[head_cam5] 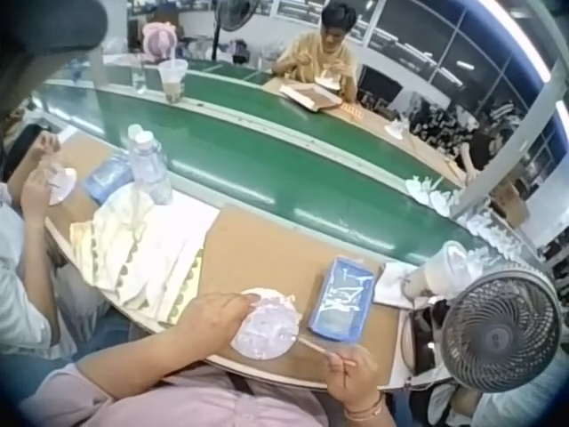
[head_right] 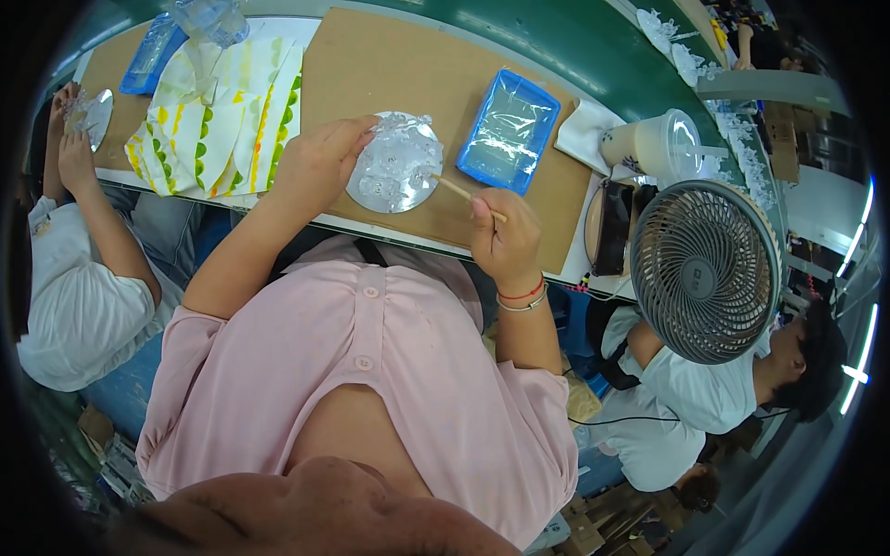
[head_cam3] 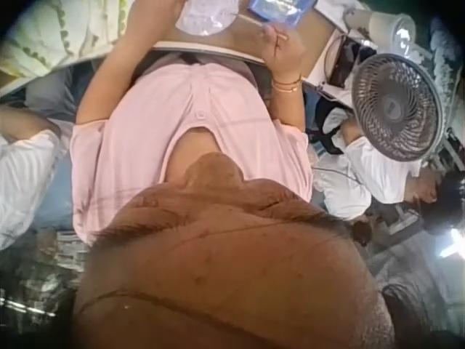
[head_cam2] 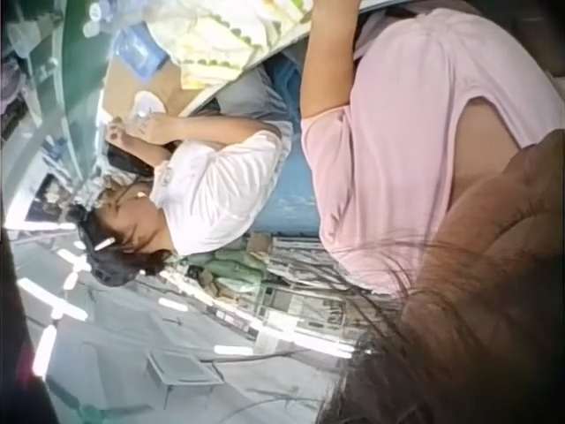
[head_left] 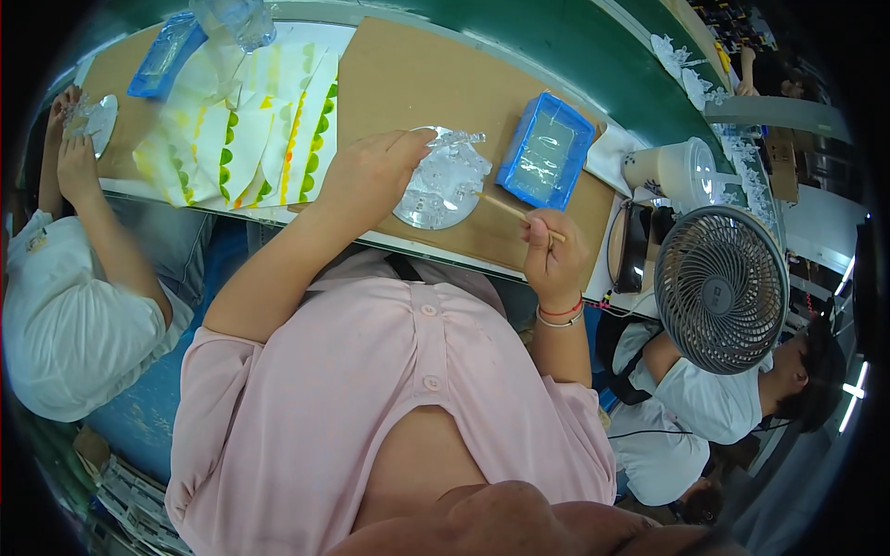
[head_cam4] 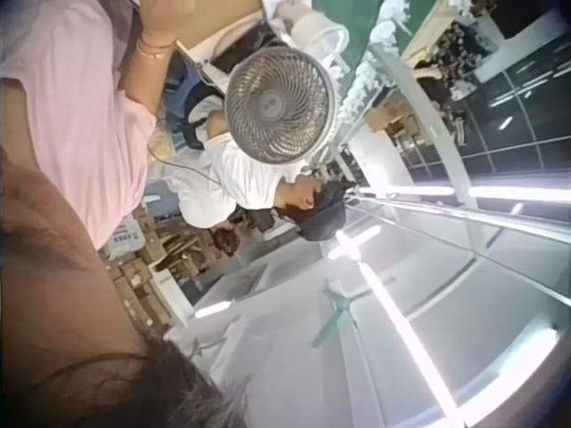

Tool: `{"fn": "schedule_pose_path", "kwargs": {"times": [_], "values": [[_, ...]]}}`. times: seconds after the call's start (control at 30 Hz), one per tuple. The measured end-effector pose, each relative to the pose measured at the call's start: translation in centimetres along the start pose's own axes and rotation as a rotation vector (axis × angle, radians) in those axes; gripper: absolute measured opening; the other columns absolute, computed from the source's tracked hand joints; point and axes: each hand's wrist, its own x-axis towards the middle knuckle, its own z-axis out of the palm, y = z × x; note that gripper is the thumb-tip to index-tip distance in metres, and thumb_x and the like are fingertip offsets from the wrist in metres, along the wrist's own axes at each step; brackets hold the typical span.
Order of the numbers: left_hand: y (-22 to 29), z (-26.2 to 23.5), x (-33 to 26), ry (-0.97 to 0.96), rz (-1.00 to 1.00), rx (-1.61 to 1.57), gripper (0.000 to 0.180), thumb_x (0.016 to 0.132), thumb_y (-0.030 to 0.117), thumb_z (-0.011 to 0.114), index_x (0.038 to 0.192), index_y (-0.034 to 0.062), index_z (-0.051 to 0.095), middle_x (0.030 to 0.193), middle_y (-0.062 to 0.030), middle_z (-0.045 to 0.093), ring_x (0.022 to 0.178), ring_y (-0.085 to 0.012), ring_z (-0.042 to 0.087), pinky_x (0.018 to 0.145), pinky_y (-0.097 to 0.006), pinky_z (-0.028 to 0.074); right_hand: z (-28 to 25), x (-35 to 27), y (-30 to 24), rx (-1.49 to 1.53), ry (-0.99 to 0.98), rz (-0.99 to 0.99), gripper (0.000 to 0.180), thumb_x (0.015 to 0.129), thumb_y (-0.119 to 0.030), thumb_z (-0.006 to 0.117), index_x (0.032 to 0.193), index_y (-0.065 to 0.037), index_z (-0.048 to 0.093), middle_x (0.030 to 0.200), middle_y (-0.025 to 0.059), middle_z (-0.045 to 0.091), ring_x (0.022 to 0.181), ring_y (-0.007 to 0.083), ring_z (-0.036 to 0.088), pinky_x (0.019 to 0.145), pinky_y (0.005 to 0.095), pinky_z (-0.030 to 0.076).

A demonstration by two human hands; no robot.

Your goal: Applying adhesive to circular bases and attaching decorative components as part of a light fixture assembly process.

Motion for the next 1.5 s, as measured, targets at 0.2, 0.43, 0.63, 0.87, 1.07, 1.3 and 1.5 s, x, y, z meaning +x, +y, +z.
{"fn": "schedule_pose_path", "kwargs": {"times": [0.2, 0.43, 0.63, 0.87, 1.07, 1.3, 1.5], "values": [[0.2, -0.3, 0.2, -0.026, -0.003, 0.011, 0.019, 0.085, 0.01, 0.066, 0.103, 0.0063, 0.066, 0.087, -0.0095, 0.069, 0.072, -0.0262, 0.066, 0.059, -0.034, 0.052, 0.0, -1.8, -0.3, 0.06, 0.041, 0.029, 0.003, 0.088, -0.001, 0.06, 0.085, -0.002, 0.058, 0.076, 0.0117, 0.062, 0.063, 0.0271, 0.06, 0.057, 0.0324, 0.048], [0.5, -0.4, 0.0, -0.023, 0.006, 0.043, 0.018, 0.085, 0.01, 0.066, 0.102, 0.005, 0.066, 0.086, -0.0102, 0.069, 0.073, -0.0272, 0.066, 0.061, -0.035, 0.052, 0.5, -2.4, -0.7, 0.04, 0.071, -0.015, 0.002, 0.088, -0.001, 0.059, 0.086, -0.001, 0.059, 0.074, 0.0116, 0.062, 0.062, 0.0248, 0.06, 0.056, 0.0312, 0.047], [0.2, 0.0, -0.3, -0.025, 0.008, 0.063, 0.022, 0.085, 0.013, 0.064, 0.106, 0.0091, 0.064, 0.085, -0.0098, 0.068, 0.073, -0.0268, 0.066, 0.06, -0.036, 0.052, 0.4, -2.7, -0.7, 0.066, 0.049, -0.037, 0.005, 0.09, -0.002, 0.057, 0.086, -0.001, 0.06, 0.072, 0.0109, 0.062, 0.062, 0.023, 0.06, 0.056, 0.0301, 0.046], [0.1, 0.0, -0.2, -0.009, 0.006, 0.05, 0.024, 0.085, 0.016, 0.065, 0.108, 0.0095, 0.064, 0.088, -0.0096, 0.068, 0.077, -0.0272, 0.066, 0.063, -0.036, 0.052, -1.3, -2.8, -1.3, 0.105, 0.073, -0.016, 0.013, 0.094, -0.009, 0.054, 0.086, 0.001, 0.058, 0.072, 0.012, 0.061, 0.057, 0.0187, 0.057, 0.052, 0.0273, 0.043], [0.2, -2.9, -0.7, 0.044, -0.008, -0.023, 0.028, 0.087, 0.02, 0.066, 0.111, 0.0073, 0.065, 0.103, -0.0105, 0.067, 0.087, -0.0269, 0.065, 0.072, -0.034, 0.052, -4.4, -1.7, -1.0, 0.057, 0.429, 0.018, 0.027, 0.098, -0.021, 0.051, 0.084, 0.002, 0.056, 0.069, 0.01, 0.06, 0.055, 0.0123, 0.051, 0.05, 0.0222, 0.038], [-0.9, -6.8, -3.2, 0.007, -0.119, 0.117, 0.021, 0.092, 0.015, 0.059, 0.109, 0.0056, 0.066, 0.105, -0.0114, 0.067, 0.097, -0.0303, 0.063, 0.087, -0.038, 0.049, -2.7, -0.6, 2.8, -0.013, 0.29, 0.132, 0.018, 0.096, -0.012, 0.055, 0.085, 0.001, 0.06, 0.069, 0.0089, 0.062, 0.057, 0.0115, 0.054, 0.053, 0.023, 0.041], [-1.8, -6.0, -6.3, -0.024, -0.221, 0.127, 0.019, 0.088, 0.011, 0.062, 0.106, 0.005, 0.066, 0.1, -0.0116, 0.067, 0.095, -0.0307, 0.062, 0.088, -0.04, 0.049, -1.9, 0.6, 3.2, 0.003, 0.234, 0.108, 0.016, 0.095, -0.012, 0.055, 0.087, 0.001, 0.061, 0.069, 0.0085, 0.064, 0.06, 0.0131, 0.06, 0.054, 0.0242, 0.043]]}}
